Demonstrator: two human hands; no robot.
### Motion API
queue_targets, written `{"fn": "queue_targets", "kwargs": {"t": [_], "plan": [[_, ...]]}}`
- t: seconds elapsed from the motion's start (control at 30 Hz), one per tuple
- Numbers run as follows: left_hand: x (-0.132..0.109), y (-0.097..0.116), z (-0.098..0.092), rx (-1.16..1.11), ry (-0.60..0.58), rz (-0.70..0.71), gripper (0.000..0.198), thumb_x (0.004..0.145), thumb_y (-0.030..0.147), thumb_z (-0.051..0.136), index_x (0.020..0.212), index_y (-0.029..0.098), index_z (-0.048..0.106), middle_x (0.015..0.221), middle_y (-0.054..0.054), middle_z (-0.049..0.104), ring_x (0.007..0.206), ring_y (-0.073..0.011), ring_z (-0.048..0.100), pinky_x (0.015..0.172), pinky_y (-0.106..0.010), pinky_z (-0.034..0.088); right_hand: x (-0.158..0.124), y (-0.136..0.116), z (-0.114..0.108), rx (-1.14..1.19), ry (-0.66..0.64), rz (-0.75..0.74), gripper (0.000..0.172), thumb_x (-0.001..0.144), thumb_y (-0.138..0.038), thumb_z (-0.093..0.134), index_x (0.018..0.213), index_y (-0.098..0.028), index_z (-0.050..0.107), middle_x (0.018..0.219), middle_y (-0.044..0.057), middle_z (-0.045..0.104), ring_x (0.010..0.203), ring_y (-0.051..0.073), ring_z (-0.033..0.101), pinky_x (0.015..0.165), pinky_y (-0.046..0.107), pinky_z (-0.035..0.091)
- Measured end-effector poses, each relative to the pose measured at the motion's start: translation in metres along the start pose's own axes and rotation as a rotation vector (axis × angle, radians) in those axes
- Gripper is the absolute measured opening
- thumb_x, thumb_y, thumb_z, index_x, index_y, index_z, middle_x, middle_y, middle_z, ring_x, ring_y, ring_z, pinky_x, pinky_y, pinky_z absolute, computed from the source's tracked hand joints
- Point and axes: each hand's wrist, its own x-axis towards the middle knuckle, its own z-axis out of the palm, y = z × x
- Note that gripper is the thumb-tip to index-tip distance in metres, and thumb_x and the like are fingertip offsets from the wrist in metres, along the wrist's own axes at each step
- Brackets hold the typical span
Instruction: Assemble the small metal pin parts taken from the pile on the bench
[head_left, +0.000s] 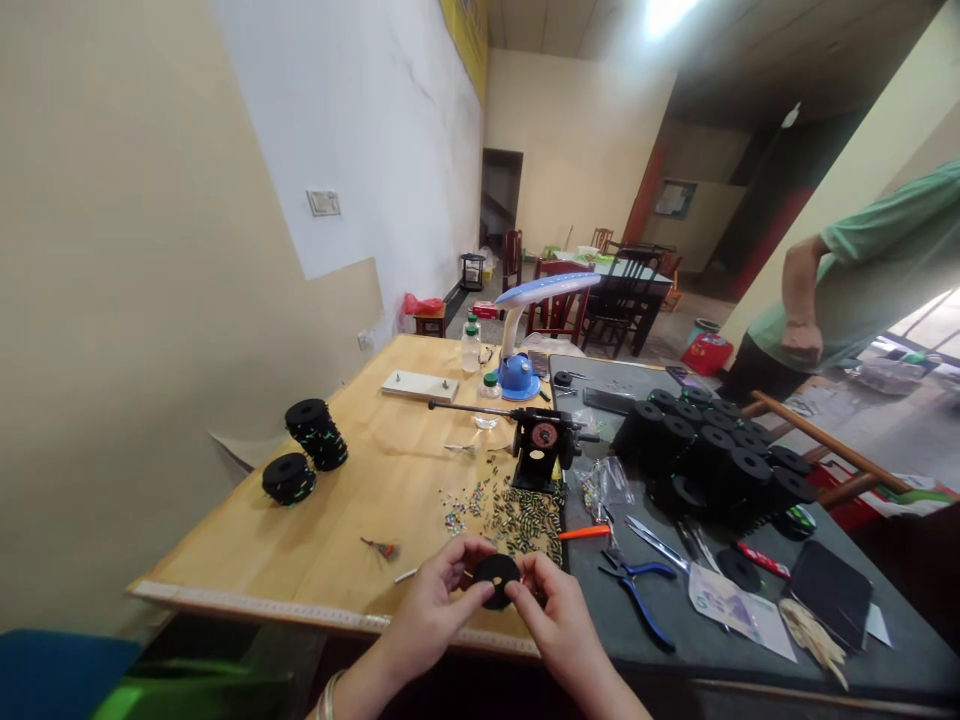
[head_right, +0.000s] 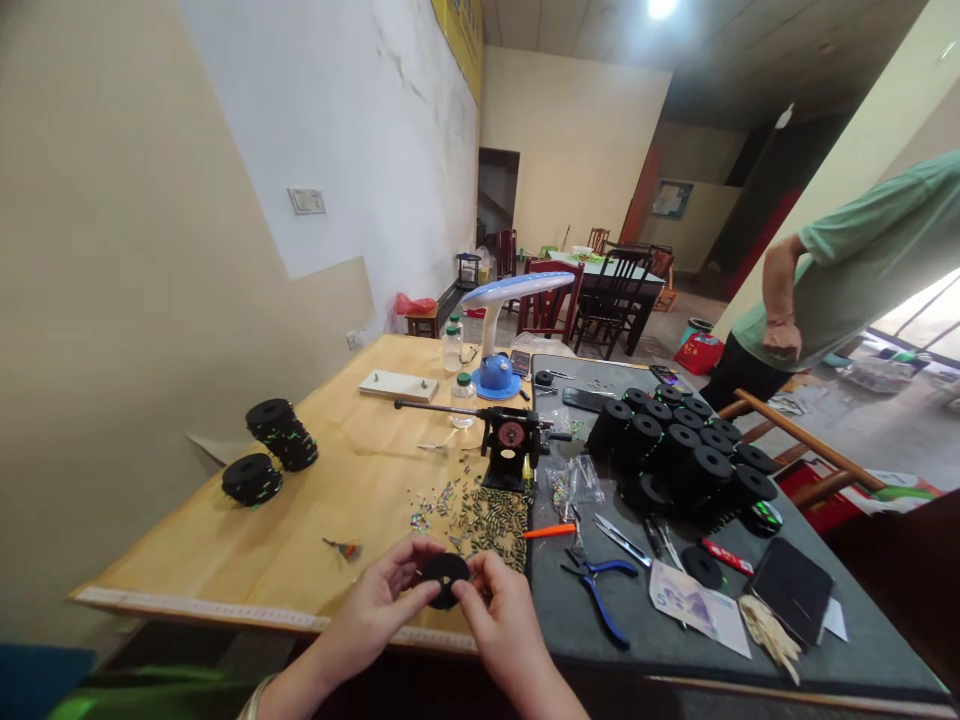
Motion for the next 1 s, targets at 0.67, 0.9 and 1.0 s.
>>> {"fn": "queue_targets", "kwargs": {"t": [0.67, 0.9, 1.0], "plan": [[-0.007, -0.031, 0.019, -0.334, 0.189, -0.101, 0.02, 0.073, 0.025, 0.074, 0.087, 0.02, 0.061, 0.085, 0.0, 0.061, 0.088, -0.0164, 0.053, 0.081, -0.025, 0.041, -0.011, 0.01, 0.008, -0.194, 0.019, -0.164, 0.013, 0.088, -0.023, 0.051, 0.092, -0.019, 0.063, 0.083, 0.005, 0.068, 0.076, 0.019, 0.063, 0.067, 0.024, 0.044], [-0.003, -0.028, 0.013, -0.282, 0.129, -0.096, 0.021, 0.071, 0.025, 0.076, 0.085, 0.019, 0.061, 0.082, -0.001, 0.062, 0.082, -0.0174, 0.055, 0.075, -0.027, 0.044, -0.008, 0.009, 0.002, -0.293, 0.006, -0.166, 0.006, 0.084, -0.023, 0.057, 0.083, -0.019, 0.062, 0.07, 0.001, 0.062, 0.063, 0.016, 0.056, 0.057, 0.022, 0.038], [-0.005, -0.03, 0.017, -0.394, 0.109, -0.156, 0.022, 0.07, 0.027, 0.076, 0.085, 0.018, 0.061, 0.084, -0.002, 0.062, 0.085, -0.0179, 0.056, 0.081, -0.03, 0.045, -0.008, 0.011, 0.004, -0.235, -0.004, -0.136, 0.006, 0.083, -0.02, 0.056, 0.084, -0.019, 0.062, 0.07, 0.0, 0.063, 0.064, 0.015, 0.057, 0.058, 0.022, 0.039]]}}
